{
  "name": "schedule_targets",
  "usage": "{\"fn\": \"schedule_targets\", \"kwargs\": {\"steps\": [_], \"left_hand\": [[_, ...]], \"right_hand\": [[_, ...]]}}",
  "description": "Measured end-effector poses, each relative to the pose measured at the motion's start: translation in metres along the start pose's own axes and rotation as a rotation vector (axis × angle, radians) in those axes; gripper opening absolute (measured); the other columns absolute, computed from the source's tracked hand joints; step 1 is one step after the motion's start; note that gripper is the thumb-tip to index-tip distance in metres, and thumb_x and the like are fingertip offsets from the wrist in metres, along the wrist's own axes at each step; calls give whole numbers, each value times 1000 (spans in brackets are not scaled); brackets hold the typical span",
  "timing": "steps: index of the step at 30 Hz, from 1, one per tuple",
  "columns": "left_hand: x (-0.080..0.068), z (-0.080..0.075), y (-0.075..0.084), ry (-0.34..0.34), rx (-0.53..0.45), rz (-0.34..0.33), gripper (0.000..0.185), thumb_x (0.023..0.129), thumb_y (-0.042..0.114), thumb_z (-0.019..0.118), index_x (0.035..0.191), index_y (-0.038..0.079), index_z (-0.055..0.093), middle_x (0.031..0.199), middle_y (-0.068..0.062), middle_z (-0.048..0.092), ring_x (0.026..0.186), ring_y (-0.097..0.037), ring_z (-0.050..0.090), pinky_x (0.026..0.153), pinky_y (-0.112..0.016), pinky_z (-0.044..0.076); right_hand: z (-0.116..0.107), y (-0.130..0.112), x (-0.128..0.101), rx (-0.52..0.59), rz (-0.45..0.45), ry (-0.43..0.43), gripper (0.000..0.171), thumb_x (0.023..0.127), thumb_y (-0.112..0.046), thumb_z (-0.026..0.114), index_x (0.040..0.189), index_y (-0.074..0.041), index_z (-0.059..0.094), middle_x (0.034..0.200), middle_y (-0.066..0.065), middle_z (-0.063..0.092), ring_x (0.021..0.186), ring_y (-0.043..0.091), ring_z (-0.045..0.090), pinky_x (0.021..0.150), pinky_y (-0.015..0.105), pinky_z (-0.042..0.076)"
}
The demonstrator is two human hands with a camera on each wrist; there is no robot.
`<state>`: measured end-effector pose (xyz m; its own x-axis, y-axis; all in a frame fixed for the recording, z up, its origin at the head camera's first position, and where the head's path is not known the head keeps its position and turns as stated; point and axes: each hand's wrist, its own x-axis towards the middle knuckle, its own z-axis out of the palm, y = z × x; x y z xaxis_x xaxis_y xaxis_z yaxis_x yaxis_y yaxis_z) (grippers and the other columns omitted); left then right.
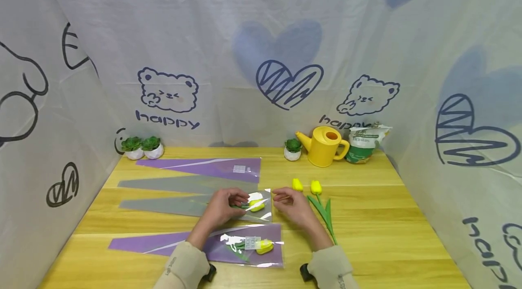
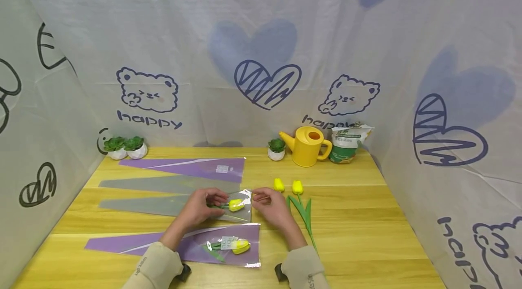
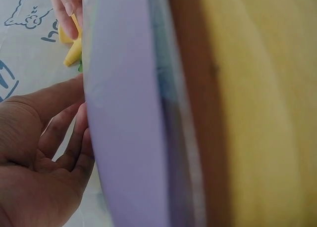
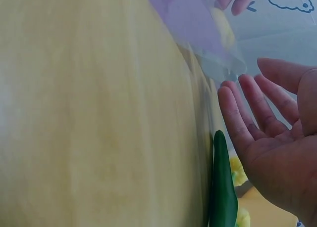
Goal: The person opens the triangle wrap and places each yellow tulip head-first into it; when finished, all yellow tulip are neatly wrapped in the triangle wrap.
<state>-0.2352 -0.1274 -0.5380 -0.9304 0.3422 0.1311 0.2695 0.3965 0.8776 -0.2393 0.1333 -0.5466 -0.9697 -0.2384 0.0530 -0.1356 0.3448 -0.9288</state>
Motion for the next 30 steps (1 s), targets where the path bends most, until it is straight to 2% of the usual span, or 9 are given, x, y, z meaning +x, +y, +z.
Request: {"fn": "schedule_targets", "kwargs": {"steps": [6,11,16,19,22,25,30], "left_hand": [[0,1,-2,-7,-2,4,35,79,-7,84,112,-4,73,104,-19,78,89,-33,74,79,-25,59],[-1,0,-2,-15,17,-3,35,80,-4,84,114,-4,73,104,-19,78,87,-28,73,76,-23,58],[-2,-1,0,-11,47,-9,31,85,0,82,115,-1,74,104,-17,78,87,-23,72,75,-21,56],[-3,-1,0,-13,62,-8,29,88,3,80,116,0,74,105,-15,78,90,-23,73,78,-27,59],[-6,-4,1,2,89,-12,28,90,6,79,117,3,74,109,-13,78,98,-27,74,90,-41,60],[-8,-12,0,17,127,-25,30,91,9,78,120,5,73,114,-11,77,108,-31,72,101,-54,53],[-13,-27,-2,4,155,-45,35,91,6,77,126,5,70,120,-13,75,113,-36,69,104,-59,50]], "right_hand": [[4,-2,0,-11,-18,-9,30,93,-4,74,122,1,71,110,15,75,101,29,72,90,31,59],[4,-1,0,-15,-17,-12,28,93,-4,74,121,1,71,110,15,74,101,29,72,92,36,59],[-5,-7,-6,-39,-1,-3,28,96,-6,72,124,-1,71,113,15,74,103,28,71,92,36,59],[-19,-14,-14,-53,14,24,30,96,-5,72,125,-1,70,114,16,73,103,27,71,89,31,59],[-38,-19,-26,-75,27,54,31,96,-5,72,127,-4,70,117,17,73,105,25,70,87,27,58],[-61,-22,-42,-115,46,81,33,98,-9,71,131,-8,69,121,15,72,109,24,68,89,27,56],[-102,-12,-73,-128,132,136,36,100,-15,69,136,-8,66,126,17,69,109,24,67,87,30,59]]}}
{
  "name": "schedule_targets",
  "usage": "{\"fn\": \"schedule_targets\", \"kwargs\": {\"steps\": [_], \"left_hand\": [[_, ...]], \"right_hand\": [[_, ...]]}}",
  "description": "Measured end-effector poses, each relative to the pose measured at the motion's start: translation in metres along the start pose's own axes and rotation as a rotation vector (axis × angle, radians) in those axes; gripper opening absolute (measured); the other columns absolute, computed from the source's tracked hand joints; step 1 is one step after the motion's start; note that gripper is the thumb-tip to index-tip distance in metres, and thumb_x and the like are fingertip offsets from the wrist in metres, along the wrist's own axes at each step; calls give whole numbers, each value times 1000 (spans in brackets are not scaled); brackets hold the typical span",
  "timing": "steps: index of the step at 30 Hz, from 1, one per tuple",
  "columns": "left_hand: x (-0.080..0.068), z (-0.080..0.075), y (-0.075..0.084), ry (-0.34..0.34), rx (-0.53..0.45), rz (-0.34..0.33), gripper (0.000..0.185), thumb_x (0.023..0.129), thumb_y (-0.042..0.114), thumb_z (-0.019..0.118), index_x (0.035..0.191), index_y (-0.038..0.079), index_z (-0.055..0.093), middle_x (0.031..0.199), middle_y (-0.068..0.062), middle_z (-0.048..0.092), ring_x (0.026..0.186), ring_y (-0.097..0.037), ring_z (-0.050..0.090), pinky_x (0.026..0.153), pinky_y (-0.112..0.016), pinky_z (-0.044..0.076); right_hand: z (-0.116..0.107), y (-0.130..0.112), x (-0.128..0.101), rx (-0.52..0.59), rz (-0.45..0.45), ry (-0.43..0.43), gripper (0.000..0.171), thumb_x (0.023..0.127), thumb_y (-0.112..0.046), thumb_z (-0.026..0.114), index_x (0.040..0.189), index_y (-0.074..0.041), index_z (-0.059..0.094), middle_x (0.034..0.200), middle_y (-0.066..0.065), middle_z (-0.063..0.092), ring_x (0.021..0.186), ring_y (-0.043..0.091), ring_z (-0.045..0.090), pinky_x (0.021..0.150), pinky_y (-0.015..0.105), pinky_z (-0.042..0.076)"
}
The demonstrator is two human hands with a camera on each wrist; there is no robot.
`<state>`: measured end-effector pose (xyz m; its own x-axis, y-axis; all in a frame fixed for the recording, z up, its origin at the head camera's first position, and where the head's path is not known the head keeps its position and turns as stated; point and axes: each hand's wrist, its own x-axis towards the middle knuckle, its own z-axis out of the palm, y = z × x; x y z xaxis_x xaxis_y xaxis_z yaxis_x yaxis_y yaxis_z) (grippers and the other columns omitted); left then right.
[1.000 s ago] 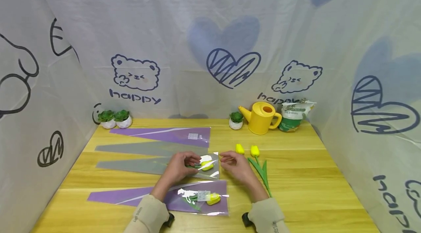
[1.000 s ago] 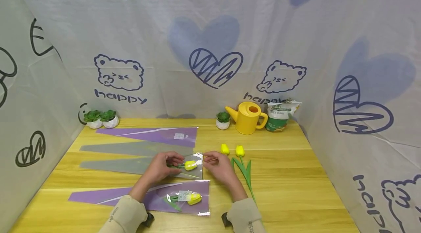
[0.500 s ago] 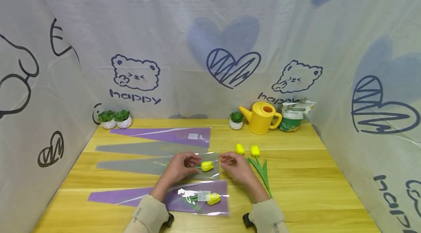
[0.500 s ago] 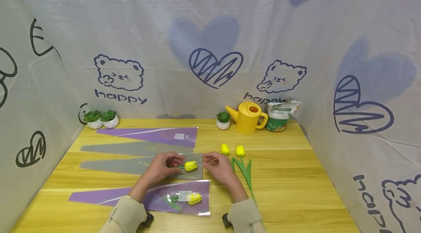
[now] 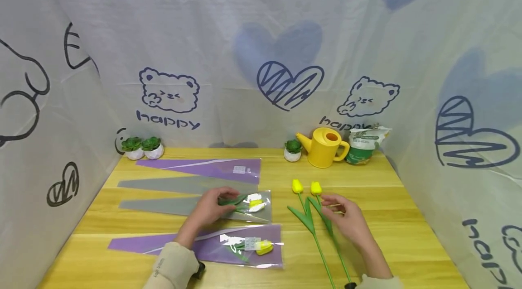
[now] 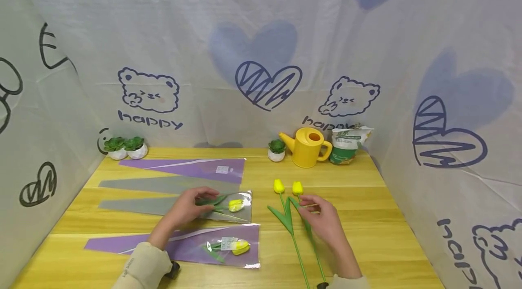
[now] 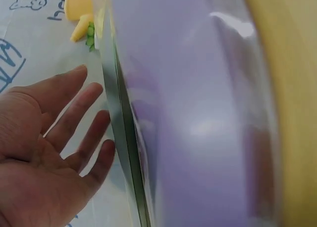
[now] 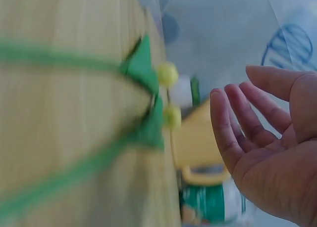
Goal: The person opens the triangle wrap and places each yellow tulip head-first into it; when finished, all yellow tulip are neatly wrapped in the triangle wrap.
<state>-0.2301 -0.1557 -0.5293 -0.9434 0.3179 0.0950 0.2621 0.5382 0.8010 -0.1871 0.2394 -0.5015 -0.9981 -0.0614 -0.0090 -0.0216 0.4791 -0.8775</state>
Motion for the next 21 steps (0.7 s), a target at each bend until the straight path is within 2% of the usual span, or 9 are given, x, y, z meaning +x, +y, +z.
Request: {"fn": "schedule_targets", "kwargs": {"steps": [5,9,14,21], "left_hand": [[-5,-6,-3,-22,16,9,39,88,3,79,126,1,69,119,-16,75,111,-37,70,103,-58,51],[-7,-7,-5,-40,9,4,40,87,1,80,126,0,68,118,-17,75,111,-37,70,102,-57,52],[-7,-5,-7,-54,-9,1,41,86,1,80,126,0,68,117,-17,75,111,-37,70,102,-56,53],[-7,-3,-9,-51,-6,-18,41,87,2,80,126,2,69,117,-16,76,111,-36,70,102,-55,53]], "right_hand": [[-23,28,-18,21,131,30,39,101,-14,68,138,-2,62,123,18,67,97,24,70,79,32,62],[-24,45,-27,-11,194,-22,38,100,-14,69,135,0,63,115,13,68,92,22,71,76,32,62],[-20,54,-32,-1,204,-120,40,100,-17,70,132,6,63,106,13,70,85,22,72,71,34,63],[-15,52,-33,12,213,-137,40,98,-14,72,130,8,63,100,10,72,83,22,71,70,34,63]]}}
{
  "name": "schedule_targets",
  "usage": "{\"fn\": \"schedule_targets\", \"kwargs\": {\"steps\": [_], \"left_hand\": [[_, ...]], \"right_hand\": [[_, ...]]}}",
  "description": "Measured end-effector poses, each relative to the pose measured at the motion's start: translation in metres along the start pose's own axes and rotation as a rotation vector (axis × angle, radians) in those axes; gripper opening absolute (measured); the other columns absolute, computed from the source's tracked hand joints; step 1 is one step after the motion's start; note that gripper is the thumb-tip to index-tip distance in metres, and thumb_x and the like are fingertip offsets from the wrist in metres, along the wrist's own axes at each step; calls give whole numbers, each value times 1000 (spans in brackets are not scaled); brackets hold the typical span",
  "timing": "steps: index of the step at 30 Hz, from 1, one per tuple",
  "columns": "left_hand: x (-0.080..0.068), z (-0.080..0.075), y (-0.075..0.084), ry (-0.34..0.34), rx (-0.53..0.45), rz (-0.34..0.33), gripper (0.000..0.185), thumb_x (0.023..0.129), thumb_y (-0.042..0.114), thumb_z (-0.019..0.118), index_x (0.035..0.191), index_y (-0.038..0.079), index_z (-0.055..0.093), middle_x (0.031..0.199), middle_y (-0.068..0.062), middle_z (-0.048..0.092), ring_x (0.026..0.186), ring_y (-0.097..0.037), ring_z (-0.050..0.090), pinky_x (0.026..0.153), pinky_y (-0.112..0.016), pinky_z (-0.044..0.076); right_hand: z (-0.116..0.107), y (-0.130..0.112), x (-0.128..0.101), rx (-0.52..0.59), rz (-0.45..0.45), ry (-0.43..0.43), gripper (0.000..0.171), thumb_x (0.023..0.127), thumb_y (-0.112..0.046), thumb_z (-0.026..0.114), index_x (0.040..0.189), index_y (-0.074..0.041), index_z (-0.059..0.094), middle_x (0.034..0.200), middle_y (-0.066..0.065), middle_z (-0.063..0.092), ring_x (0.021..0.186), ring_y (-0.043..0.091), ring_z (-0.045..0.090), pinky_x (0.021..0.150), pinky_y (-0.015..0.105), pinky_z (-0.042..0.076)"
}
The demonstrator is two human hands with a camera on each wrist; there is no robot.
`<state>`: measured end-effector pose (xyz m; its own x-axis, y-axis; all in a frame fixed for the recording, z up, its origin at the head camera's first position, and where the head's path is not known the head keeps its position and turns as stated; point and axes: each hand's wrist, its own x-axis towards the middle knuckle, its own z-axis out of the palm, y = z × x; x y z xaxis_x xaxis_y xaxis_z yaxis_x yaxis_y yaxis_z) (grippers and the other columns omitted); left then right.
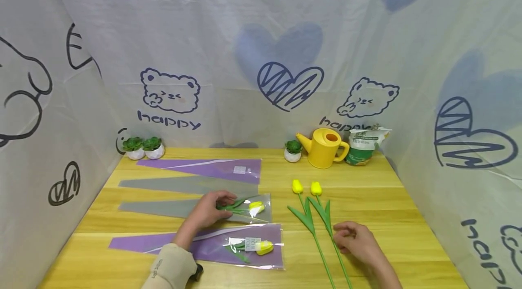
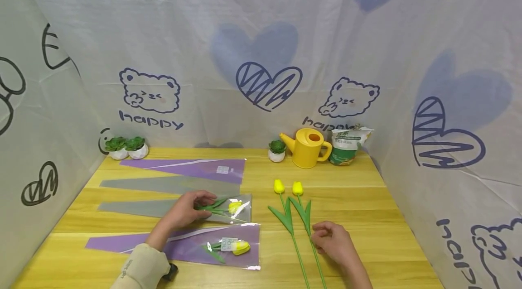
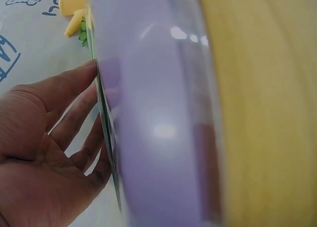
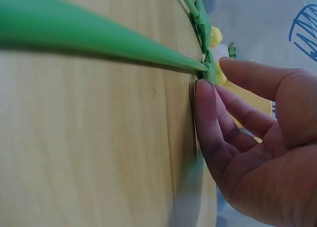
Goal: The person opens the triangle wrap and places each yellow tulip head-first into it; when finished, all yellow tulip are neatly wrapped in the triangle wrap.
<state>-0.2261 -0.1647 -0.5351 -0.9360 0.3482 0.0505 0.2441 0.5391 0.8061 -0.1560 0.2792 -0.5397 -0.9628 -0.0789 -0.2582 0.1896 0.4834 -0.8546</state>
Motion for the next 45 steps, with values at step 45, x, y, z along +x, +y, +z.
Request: {"fn": "schedule_targets", "kwargs": {"steps": [45], "left_hand": [[1,-2,-2,-16,-26,-18,43,86,2,82,127,1,68,115,-16,77,106,-34,71,97,-54,55]], "right_hand": [[10,-2,8,31,126,50,21,86,1,75,105,6,69,89,12,69,74,22,67,64,34,63]]}}
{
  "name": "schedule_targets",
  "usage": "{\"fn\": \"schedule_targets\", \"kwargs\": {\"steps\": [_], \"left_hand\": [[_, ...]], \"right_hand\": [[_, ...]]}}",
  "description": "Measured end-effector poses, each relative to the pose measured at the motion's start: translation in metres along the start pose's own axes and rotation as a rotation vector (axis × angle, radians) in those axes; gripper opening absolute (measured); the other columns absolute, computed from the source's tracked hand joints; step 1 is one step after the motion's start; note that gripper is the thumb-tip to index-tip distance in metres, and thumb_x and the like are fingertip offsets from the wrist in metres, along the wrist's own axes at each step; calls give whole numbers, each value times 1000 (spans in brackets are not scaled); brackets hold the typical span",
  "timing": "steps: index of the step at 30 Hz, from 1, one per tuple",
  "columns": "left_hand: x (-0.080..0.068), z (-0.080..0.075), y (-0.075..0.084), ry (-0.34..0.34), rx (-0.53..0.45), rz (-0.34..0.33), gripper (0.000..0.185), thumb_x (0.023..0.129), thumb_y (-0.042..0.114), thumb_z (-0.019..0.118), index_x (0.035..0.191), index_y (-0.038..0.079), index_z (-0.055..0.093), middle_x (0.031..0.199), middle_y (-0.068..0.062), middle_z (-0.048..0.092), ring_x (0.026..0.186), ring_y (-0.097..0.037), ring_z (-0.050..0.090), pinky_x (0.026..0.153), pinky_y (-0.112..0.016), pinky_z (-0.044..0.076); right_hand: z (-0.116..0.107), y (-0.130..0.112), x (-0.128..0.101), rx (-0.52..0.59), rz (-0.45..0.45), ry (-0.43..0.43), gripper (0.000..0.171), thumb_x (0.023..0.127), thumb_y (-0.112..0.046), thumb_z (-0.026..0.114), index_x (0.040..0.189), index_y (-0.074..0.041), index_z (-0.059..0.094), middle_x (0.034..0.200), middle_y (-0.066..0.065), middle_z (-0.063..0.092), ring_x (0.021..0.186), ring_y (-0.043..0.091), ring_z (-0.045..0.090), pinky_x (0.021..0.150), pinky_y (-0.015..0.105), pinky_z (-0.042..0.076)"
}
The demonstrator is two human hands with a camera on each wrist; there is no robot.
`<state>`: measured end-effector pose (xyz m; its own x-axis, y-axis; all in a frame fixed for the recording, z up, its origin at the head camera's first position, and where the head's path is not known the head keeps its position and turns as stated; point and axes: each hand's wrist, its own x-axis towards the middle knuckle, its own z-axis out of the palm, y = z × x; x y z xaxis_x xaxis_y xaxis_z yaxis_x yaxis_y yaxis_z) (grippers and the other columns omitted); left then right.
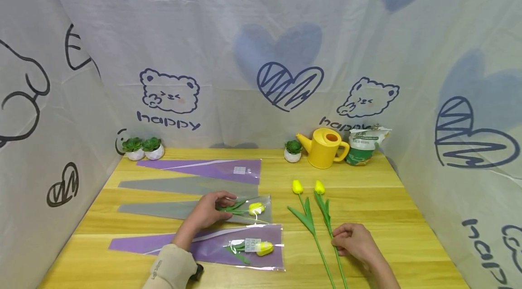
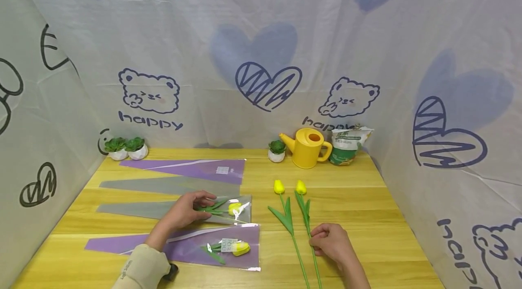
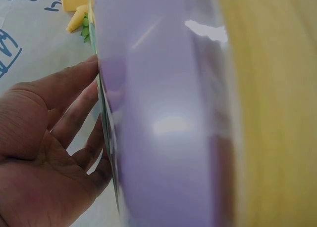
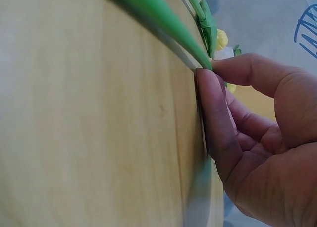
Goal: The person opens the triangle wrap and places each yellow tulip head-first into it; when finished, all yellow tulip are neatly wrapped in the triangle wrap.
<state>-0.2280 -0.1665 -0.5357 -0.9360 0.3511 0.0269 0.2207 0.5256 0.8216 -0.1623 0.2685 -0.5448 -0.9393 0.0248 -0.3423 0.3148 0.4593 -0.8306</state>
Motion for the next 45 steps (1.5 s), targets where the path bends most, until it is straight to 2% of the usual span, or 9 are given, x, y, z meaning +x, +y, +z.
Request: {"fn": "schedule_targets", "kwargs": {"steps": [5,15,24,31,34,40,42,45], "left_hand": [[0,0,0,0,-3,0,44,85,3,83,127,1,68,114,-16,77,105,-34,71,97,-54,55],[1,2,-1,1,13,-22,42,86,4,82,127,4,69,114,-13,78,105,-32,71,96,-51,56],[2,1,-2,-5,1,-7,44,85,3,83,127,2,68,115,-15,77,107,-34,72,98,-53,55],[4,-5,2,-4,8,-14,46,86,2,82,129,2,67,116,-15,76,105,-33,71,91,-46,59],[13,-13,8,20,16,-3,44,88,2,79,130,0,67,117,-17,75,103,-33,70,86,-41,59],[41,-27,18,79,21,43,39,88,-4,76,125,-1,69,114,-24,74,99,-34,70,81,-37,58],[50,-28,18,72,-1,32,38,87,-5,76,124,-3,69,114,-25,74,98,-33,71,80,-35,58],[60,-24,13,50,-2,-19,33,87,-4,77,120,-4,70,107,-21,76,94,-27,71,78,-31,57]], "right_hand": [[1,-1,1,3,11,32,18,85,1,77,101,6,71,85,11,68,71,21,67,61,33,62],[1,0,1,-3,3,24,17,87,-1,76,101,6,71,85,11,68,70,21,67,61,31,62],[2,1,3,3,10,44,18,87,0,76,102,7,72,85,12,68,70,21,67,60,31,62],[2,2,4,1,8,38,18,87,0,76,103,7,71,86,11,68,70,21,67,60,31,62],[2,2,4,3,7,33,18,87,0,76,103,7,71,86,11,68,70,21,67,61,31,62],[-1,1,4,5,1,6,20,88,-2,76,105,7,71,86,12,70,72,21,67,63,31,63],[-1,1,4,7,2,0,20,88,-2,75,105,7,71,86,11,70,72,21,67,63,31,63],[-1,0,4,9,6,-9,20,89,-3,75,105,8,71,86,12,70,72,21,67,63,32,63]]}}
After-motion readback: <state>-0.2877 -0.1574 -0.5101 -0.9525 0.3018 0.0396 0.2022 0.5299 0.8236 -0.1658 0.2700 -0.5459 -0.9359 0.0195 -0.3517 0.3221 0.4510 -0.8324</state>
